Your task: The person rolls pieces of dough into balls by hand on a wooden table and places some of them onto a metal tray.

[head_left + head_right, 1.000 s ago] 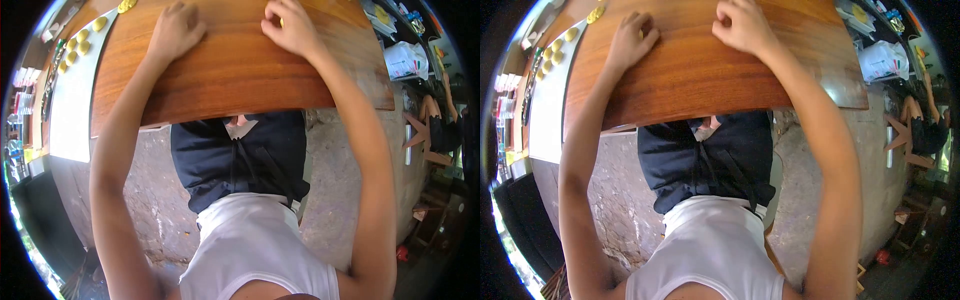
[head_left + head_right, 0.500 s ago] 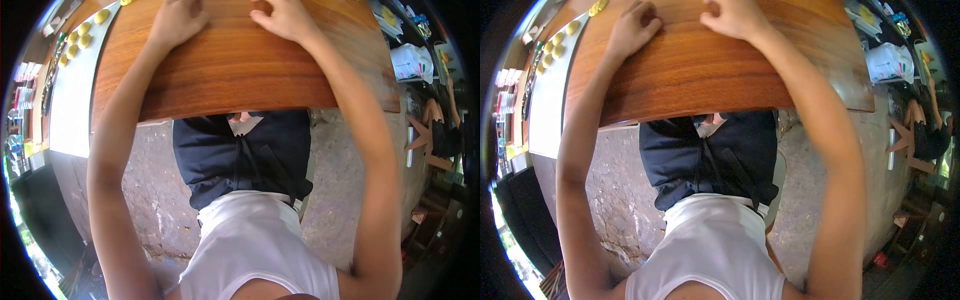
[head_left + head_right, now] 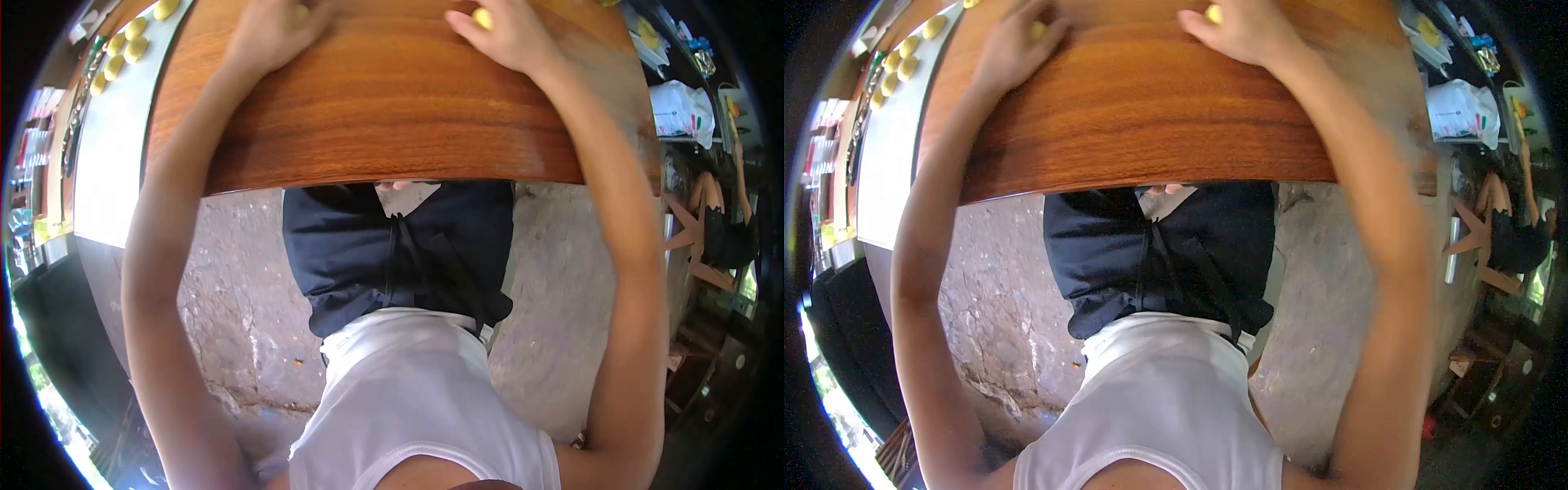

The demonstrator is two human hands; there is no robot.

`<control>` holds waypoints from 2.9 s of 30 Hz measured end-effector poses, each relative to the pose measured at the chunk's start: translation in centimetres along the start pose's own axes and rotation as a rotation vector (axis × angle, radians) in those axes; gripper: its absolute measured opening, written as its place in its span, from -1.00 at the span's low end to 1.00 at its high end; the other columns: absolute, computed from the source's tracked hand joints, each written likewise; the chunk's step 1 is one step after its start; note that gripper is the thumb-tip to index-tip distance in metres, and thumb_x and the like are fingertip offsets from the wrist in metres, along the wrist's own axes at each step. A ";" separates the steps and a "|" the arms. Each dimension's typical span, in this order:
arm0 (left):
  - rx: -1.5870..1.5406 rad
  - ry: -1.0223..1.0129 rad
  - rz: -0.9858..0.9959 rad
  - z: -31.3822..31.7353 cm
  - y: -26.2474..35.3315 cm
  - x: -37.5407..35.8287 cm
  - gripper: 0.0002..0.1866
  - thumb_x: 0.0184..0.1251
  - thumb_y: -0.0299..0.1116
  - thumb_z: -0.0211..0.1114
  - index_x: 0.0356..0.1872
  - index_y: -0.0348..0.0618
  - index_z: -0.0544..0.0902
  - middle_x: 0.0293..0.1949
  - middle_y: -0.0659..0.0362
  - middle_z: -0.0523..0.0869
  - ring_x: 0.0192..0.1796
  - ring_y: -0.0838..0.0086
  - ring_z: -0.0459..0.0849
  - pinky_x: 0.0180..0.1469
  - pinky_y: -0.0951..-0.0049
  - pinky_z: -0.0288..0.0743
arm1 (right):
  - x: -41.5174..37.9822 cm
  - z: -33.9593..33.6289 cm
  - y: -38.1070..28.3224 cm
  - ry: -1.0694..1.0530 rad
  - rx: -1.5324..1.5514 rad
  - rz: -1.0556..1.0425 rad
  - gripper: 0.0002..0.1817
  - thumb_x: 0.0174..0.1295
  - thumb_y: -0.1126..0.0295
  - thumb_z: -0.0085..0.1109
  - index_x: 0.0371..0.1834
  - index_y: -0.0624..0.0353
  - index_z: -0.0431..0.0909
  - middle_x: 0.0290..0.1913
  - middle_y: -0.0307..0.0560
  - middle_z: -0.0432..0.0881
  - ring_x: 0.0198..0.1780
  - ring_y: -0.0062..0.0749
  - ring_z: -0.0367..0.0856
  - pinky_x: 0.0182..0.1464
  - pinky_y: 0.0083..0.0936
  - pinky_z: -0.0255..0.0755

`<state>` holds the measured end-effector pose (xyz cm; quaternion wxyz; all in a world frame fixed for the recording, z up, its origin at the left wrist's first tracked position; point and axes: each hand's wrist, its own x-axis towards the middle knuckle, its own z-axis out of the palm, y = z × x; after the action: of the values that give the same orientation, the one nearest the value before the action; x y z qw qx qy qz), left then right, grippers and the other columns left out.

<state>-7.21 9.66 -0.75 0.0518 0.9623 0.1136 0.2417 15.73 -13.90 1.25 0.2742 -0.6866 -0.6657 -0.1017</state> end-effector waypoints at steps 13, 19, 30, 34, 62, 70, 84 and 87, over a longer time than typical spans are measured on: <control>-0.099 -0.036 -0.062 -2.9 1.6 -4.6 -0.68 0.47 -0.25 0.36 0.04 -0.28 0.63 0.03 -0.10 0.70 0.07 0.00 0.72 0.11 0.14 0.59 | -7.1 -2.7 -0.1 -0.002 -0.012 0.037 -0.86 0.23 0.47 0.29 -0.20 0.21 0.56 -0.18 0.03 0.59 -0.08 0.02 0.57 -0.02 -0.16 0.49; -0.217 -0.025 -0.024 0.5 6.5 3.4 -0.69 0.26 -0.35 0.29 -0.04 -0.32 0.73 -0.20 -0.14 0.65 -0.17 -0.04 0.62 0.07 0.21 0.60 | 1.6 2.6 -0.8 0.124 0.003 0.056 -0.76 0.14 0.39 0.36 -0.40 0.20 0.44 -0.32 0.04 0.49 -0.17 0.06 0.51 -0.09 -0.14 0.44; -0.103 -0.058 -0.125 -2.2 -0.2 -3.6 -0.79 0.50 -0.31 0.31 -0.03 -0.23 0.68 -0.08 -0.04 0.72 0.07 0.09 0.73 0.20 0.19 0.55 | -7.7 -3.8 2.7 -0.020 -0.157 0.011 -0.73 0.34 0.40 0.30 0.07 0.20 0.64 0.04 0.08 0.67 0.14 0.02 0.62 0.20 -0.21 0.49; -0.222 -0.053 -0.333 -0.3 3.8 3.6 -0.65 0.33 -0.35 0.25 0.04 -0.35 0.72 -0.05 -0.21 0.72 -0.01 -0.11 0.68 0.22 0.16 0.58 | -0.7 0.8 2.3 0.162 -0.127 0.033 -0.68 0.31 0.36 0.26 0.08 0.26 0.67 0.09 0.26 0.65 0.19 0.17 0.58 0.29 -0.15 0.48; -0.247 -0.012 -0.088 -3.4 1.6 -6.1 -0.60 0.60 -0.24 0.21 0.32 -0.13 0.67 0.29 -0.09 0.69 0.33 0.00 0.65 0.36 0.18 0.51 | -8.4 -3.3 -1.4 -0.090 0.083 -0.047 -0.68 0.41 0.34 0.29 0.18 0.14 0.73 0.33 0.02 0.68 0.39 -0.03 0.60 0.45 -0.19 0.46; -0.179 -0.021 -0.113 0.4 4.7 3.5 -0.54 0.42 -0.26 0.22 0.24 -0.31 0.70 0.34 -0.13 0.66 0.31 -0.05 0.66 0.39 0.14 0.52 | 1.6 4.0 -1.2 0.124 -0.095 0.115 -0.57 0.34 0.27 0.28 0.19 0.31 0.66 0.31 0.33 0.63 0.32 0.13 0.63 0.37 -0.19 0.53; -0.079 0.060 -0.068 0.0 1.0 0.4 -0.64 0.56 -0.29 0.27 0.27 -0.13 0.71 0.28 -0.06 0.71 0.31 0.05 0.69 0.31 0.11 0.58 | -2.1 -1.1 0.7 -0.016 0.001 0.249 -0.57 0.39 0.28 0.22 0.23 0.31 0.65 0.36 0.34 0.59 0.42 0.17 0.53 0.47 -0.14 0.42; -0.116 -0.044 -0.215 0.7 4.6 3.3 -0.55 0.42 -0.28 0.22 0.22 -0.31 0.71 0.32 -0.13 0.67 0.27 -0.02 0.69 0.38 0.15 0.53 | 0.6 2.1 -0.3 0.067 0.010 0.187 -0.55 0.40 0.29 0.21 0.27 0.30 0.64 0.35 0.35 0.59 0.44 0.20 0.51 0.49 -0.12 0.40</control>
<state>-3.19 5.98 0.85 0.1354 0.9450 0.2009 0.2199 15.02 -12.38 -0.11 0.3080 -0.7406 -0.5896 -0.0951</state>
